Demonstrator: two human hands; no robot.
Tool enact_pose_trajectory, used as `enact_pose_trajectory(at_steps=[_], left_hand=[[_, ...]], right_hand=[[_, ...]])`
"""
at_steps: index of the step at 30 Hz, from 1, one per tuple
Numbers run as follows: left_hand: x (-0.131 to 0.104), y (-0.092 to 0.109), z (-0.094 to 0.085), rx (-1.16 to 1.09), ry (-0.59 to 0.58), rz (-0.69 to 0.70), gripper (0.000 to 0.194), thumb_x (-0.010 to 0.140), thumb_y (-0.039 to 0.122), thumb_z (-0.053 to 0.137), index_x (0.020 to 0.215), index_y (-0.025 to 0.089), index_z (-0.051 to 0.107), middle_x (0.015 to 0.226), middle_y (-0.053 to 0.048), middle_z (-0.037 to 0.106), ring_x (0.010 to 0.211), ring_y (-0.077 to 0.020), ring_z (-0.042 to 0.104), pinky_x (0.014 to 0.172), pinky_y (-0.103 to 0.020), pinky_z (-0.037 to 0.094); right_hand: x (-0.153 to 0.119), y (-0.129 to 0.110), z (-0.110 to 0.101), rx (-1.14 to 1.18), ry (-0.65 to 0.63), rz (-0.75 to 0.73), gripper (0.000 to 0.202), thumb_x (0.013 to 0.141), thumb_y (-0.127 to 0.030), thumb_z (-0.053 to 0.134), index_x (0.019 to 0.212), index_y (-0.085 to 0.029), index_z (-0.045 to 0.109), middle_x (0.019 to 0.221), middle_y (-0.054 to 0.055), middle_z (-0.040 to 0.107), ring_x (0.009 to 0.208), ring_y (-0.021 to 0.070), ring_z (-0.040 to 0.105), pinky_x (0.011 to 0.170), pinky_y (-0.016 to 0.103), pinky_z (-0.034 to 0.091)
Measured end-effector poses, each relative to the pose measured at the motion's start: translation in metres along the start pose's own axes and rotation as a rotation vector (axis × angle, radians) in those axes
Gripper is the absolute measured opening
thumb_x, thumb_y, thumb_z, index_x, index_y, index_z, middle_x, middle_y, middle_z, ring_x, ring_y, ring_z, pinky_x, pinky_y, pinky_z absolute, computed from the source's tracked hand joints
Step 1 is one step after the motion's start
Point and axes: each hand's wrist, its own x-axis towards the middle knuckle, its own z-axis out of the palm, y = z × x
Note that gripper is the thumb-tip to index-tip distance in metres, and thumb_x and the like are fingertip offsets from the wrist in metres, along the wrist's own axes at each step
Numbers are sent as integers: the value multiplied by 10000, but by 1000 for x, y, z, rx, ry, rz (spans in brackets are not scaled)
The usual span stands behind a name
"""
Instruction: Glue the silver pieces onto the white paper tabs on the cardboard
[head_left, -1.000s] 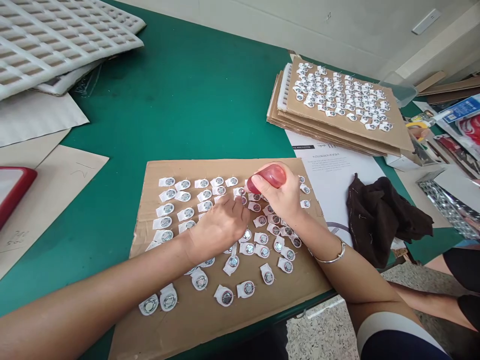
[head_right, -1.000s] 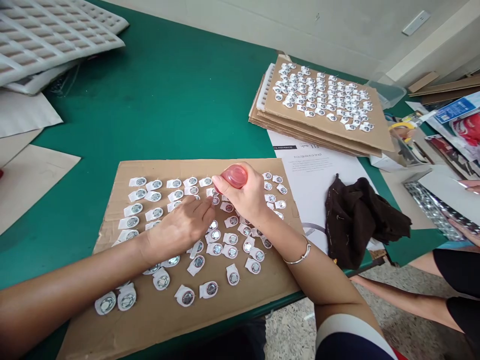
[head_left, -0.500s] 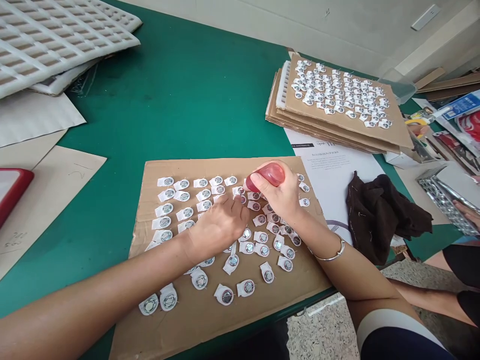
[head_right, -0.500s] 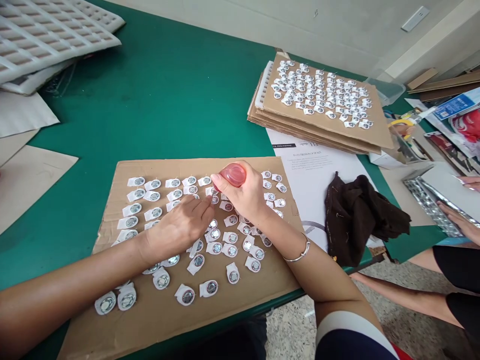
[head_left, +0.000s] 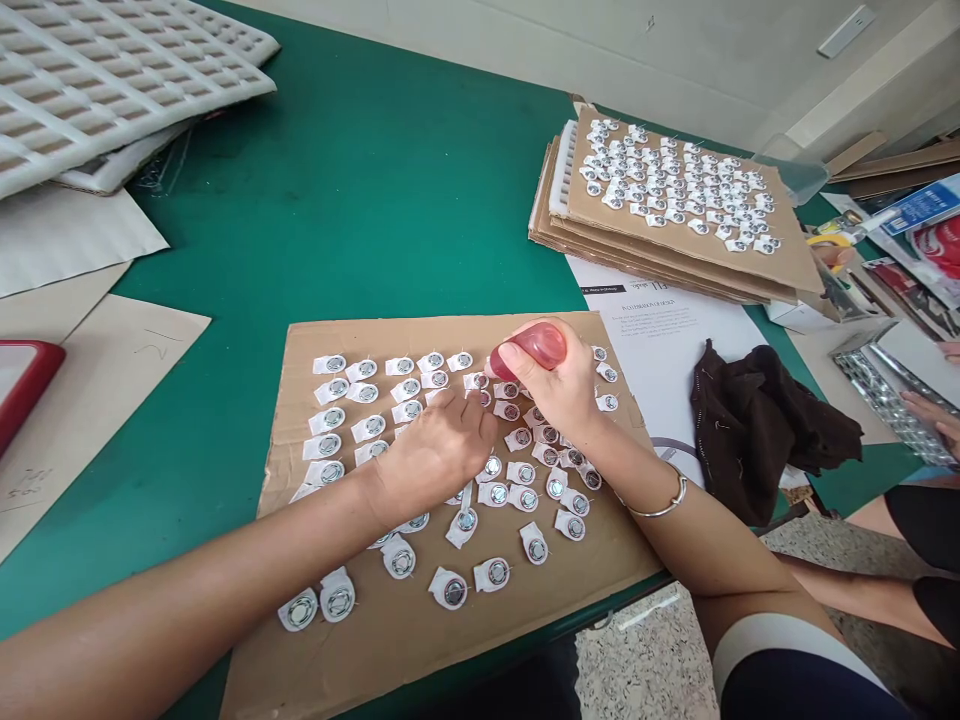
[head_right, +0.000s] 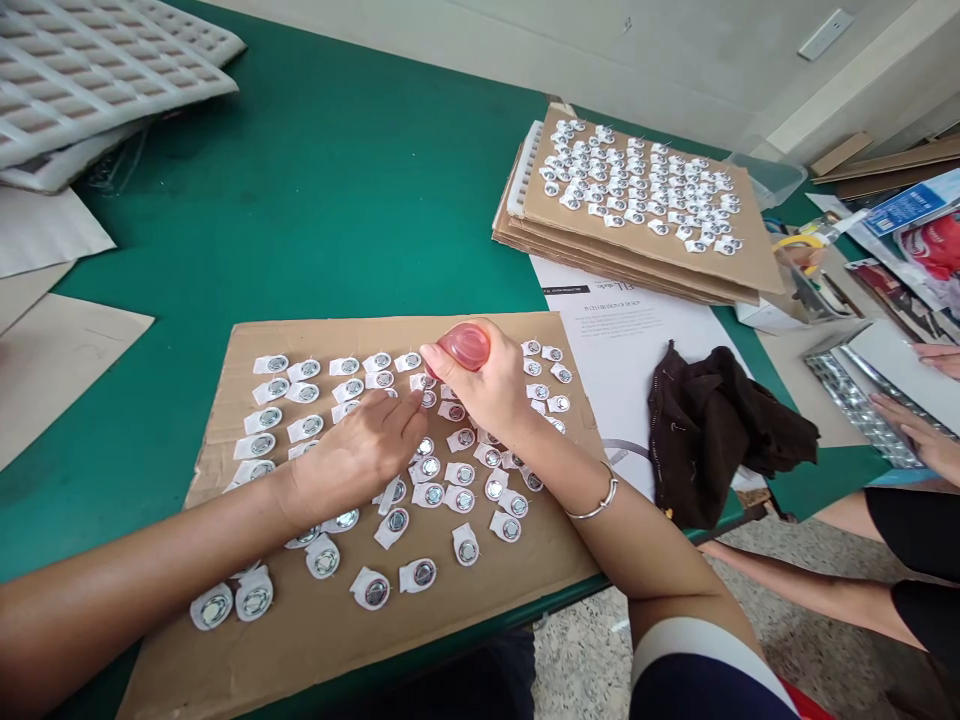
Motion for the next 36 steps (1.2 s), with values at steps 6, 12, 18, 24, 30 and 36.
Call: enact_pose_trajectory(at_steps=[6, 12, 18, 24, 30, 36], left_hand=[[-1, 0, 0, 8, -5, 2, 219, 739, -52, 402, 758, 96, 562, 660, -90, 572, 632, -197, 558, 554, -327, 460], [0, 0, -2, 6, -28, 8, 247, 745, -58, 375, 758, 99, 565, 694, -99, 580, 672, -203, 566, 568, -329, 472], [0, -1, -4, -16, -50, 8, 251, 750, -55, 369, 778, 94, 569, 722, -112, 588, 673, -208, 558, 582, -341, 477], [-1, -2, -3, -18, -90, -5, 243, 745, -62, 380, 795, 105, 550, 729, -86, 573, 687, -201, 557, 603, -328, 474], [-1, -2, -1, -44, -65, -10, 245, 739, -74, 383, 808, 79, 562, 729, -102, 574, 682, -210, 563, 599, -341, 478], [-1, -4, -2, -103, -54, -17, 263, 726, -71, 357, 765, 91, 562, 710, -100, 560, 643, -205, 534, 576, -345, 471]], right_hand=[[2, 1, 0, 5, 4, 14, 265, 748, -481, 647, 788, -226, 588, 777, 21, 664, 720, 164, 622, 679, 339, 526], [2, 2, 0, 10, 15, -1, 265, 748, -479, 648, 781, -226, 574, 777, 24, 663, 727, 169, 626, 696, 348, 530], [2, 3, 0, -3, 26, 5, 270, 740, -484, 652, 797, -234, 567, 772, 19, 663, 713, 169, 623, 680, 349, 531], [2, 3, -2, -16, 28, 10, 289, 725, -507, 656, 781, -240, 561, 744, 12, 655, 670, 162, 609, 645, 342, 533], [2, 1, -4, -10, 12, -9, 252, 736, -460, 664, 768, -241, 543, 734, 7, 650, 660, 157, 603, 655, 337, 531], [1, -1, -3, -41, 4, -34, 212, 735, -401, 675, 760, -245, 535, 743, 5, 652, 678, 160, 606, 673, 340, 531]])
